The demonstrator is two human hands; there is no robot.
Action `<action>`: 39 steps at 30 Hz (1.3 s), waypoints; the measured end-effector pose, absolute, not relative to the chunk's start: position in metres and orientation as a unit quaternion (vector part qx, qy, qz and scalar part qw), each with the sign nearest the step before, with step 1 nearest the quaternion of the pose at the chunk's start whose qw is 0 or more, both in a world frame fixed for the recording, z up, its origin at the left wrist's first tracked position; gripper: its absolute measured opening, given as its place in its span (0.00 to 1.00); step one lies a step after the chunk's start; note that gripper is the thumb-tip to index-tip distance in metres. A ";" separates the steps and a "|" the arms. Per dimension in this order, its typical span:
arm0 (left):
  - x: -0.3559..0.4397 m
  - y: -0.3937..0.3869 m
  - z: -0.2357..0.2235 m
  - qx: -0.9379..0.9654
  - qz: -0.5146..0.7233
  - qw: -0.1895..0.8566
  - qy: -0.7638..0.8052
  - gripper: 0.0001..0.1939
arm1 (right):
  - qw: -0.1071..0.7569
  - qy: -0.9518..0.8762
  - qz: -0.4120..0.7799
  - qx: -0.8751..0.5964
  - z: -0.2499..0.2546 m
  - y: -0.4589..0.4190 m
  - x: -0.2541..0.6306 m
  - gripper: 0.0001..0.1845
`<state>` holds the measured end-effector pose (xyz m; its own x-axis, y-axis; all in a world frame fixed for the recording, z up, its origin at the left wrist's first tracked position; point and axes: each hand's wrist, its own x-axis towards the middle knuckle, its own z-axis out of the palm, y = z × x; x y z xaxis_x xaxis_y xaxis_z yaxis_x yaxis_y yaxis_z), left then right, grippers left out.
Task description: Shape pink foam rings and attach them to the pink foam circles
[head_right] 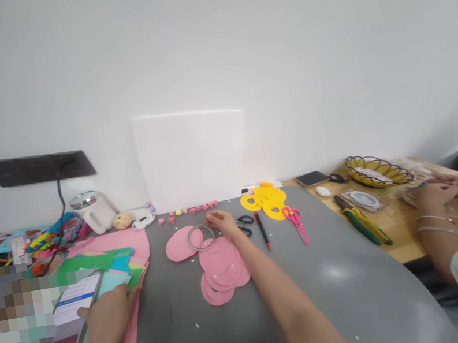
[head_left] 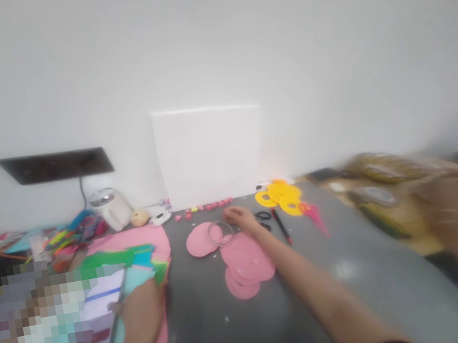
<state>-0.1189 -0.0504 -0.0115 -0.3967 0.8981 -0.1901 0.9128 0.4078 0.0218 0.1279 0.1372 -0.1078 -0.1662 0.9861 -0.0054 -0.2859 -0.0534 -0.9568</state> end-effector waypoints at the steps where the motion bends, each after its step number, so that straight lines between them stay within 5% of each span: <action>1: -0.118 -0.053 -0.012 0.542 -0.046 0.087 0.835 0.21 | 0.517 -0.454 0.614 -0.387 -0.108 0.137 0.128 0.23; 20: -0.108 -0.052 -0.008 0.551 -0.060 0.085 0.828 0.19 | 0.513 -0.454 0.616 -0.388 -0.107 0.134 0.127 0.22; 24: -0.085 -0.037 -0.009 0.643 0.028 0.046 0.764 0.17 | 0.512 -0.455 0.618 -0.386 -0.104 0.132 0.127 0.22; 29: -0.069 0.004 -0.032 0.683 0.341 0.072 0.642 0.14 | 0.505 -0.455 0.629 -0.377 -0.099 0.130 0.127 0.20; 39: -0.037 0.096 -0.067 0.678 0.466 0.117 0.556 0.16 | 0.484 -0.492 0.648 -0.322 -0.081 0.148 0.116 0.17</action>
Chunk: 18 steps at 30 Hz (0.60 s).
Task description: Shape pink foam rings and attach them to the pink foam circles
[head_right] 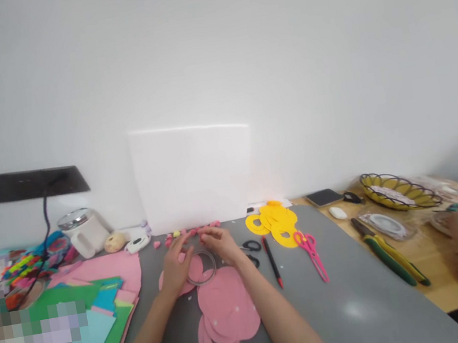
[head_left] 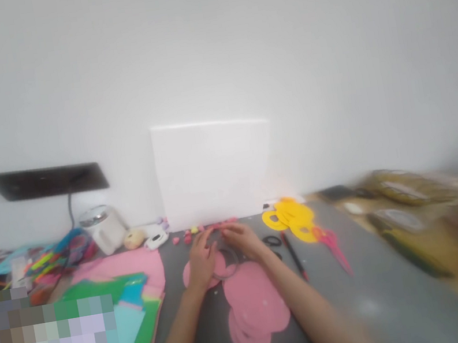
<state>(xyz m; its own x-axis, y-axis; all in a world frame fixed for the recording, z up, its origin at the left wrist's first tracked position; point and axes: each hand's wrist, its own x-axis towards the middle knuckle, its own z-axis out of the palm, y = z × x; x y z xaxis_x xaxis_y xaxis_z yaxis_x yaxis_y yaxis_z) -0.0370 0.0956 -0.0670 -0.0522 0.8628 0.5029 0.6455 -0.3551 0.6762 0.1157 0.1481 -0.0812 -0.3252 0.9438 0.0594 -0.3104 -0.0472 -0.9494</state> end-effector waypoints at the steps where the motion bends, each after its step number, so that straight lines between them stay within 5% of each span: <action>1: -0.036 0.101 -0.070 0.679 0.471 0.122 0.549 0.16 | 0.476 -0.499 0.652 -0.316 -0.078 0.150 0.115 0.18; 18: -0.034 0.116 -0.075 0.641 0.520 0.199 0.529 0.10 | 0.443 -0.510 0.669 -0.310 -0.073 0.152 0.117 0.12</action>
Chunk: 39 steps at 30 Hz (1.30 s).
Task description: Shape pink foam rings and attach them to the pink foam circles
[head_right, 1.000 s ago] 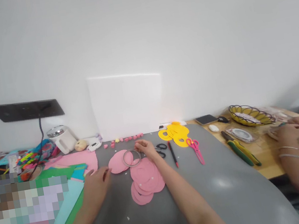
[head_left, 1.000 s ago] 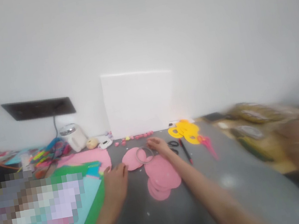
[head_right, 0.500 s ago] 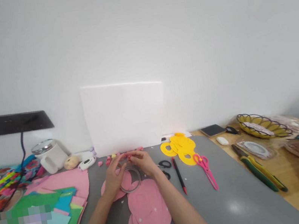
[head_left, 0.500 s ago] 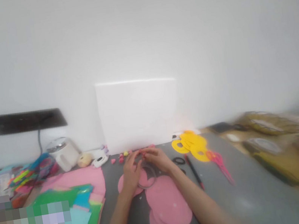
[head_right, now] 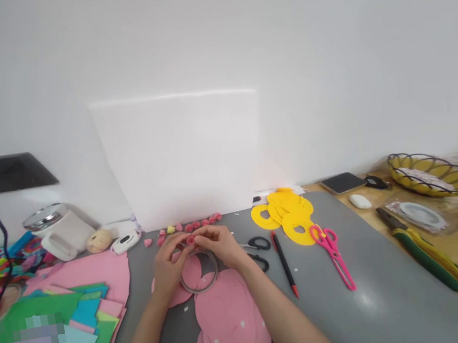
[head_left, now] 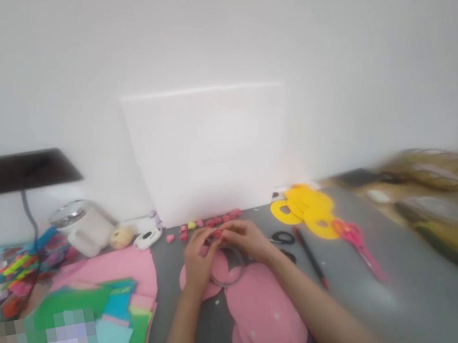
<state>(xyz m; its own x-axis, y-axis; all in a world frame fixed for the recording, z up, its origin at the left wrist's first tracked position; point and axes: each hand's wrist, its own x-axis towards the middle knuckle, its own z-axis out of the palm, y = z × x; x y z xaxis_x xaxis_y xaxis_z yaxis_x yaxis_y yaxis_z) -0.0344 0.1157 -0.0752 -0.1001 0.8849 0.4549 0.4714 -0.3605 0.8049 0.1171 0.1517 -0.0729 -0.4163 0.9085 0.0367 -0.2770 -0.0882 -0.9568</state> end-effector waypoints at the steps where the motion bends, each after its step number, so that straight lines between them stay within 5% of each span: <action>1: -0.034 0.115 -0.074 0.640 0.525 0.196 0.526 0.10 | 0.443 -0.509 0.670 -0.309 -0.073 0.151 0.117 0.12; 16: -0.032 0.113 -0.080 0.675 0.545 0.150 0.474 0.03 | 0.428 -0.513 0.682 -0.296 -0.069 0.146 0.113 0.16; 39: -0.030 0.111 -0.084 0.735 0.513 0.002 0.444 0.16 | 0.414 -0.514 0.689 -0.299 -0.069 0.144 0.118 0.18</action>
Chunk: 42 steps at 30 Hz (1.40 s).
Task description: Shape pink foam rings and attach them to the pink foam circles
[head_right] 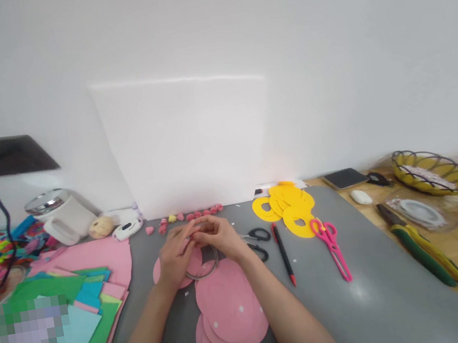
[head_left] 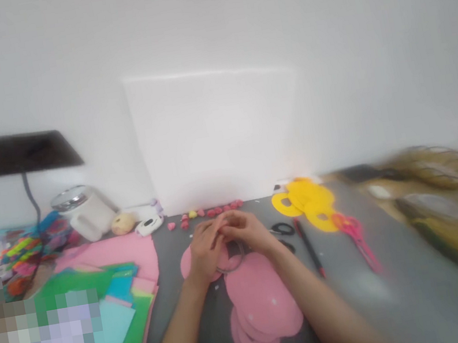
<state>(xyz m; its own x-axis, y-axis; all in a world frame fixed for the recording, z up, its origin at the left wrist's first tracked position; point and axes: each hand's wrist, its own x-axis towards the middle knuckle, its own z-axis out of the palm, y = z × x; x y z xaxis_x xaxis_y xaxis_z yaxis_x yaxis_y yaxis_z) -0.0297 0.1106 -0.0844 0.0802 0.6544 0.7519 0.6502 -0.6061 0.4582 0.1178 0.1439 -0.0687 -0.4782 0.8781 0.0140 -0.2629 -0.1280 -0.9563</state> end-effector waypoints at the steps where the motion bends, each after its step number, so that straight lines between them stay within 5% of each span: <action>1: -0.030 0.111 -0.084 0.738 0.510 -0.001 0.442 0.17 | 0.413 -0.513 0.690 -0.300 -0.069 0.144 0.118 0.18; 42: -0.033 0.108 -0.092 0.735 0.502 -0.020 0.455 0.23 | 0.418 -0.478 0.720 -0.279 -0.065 0.138 0.108 0.19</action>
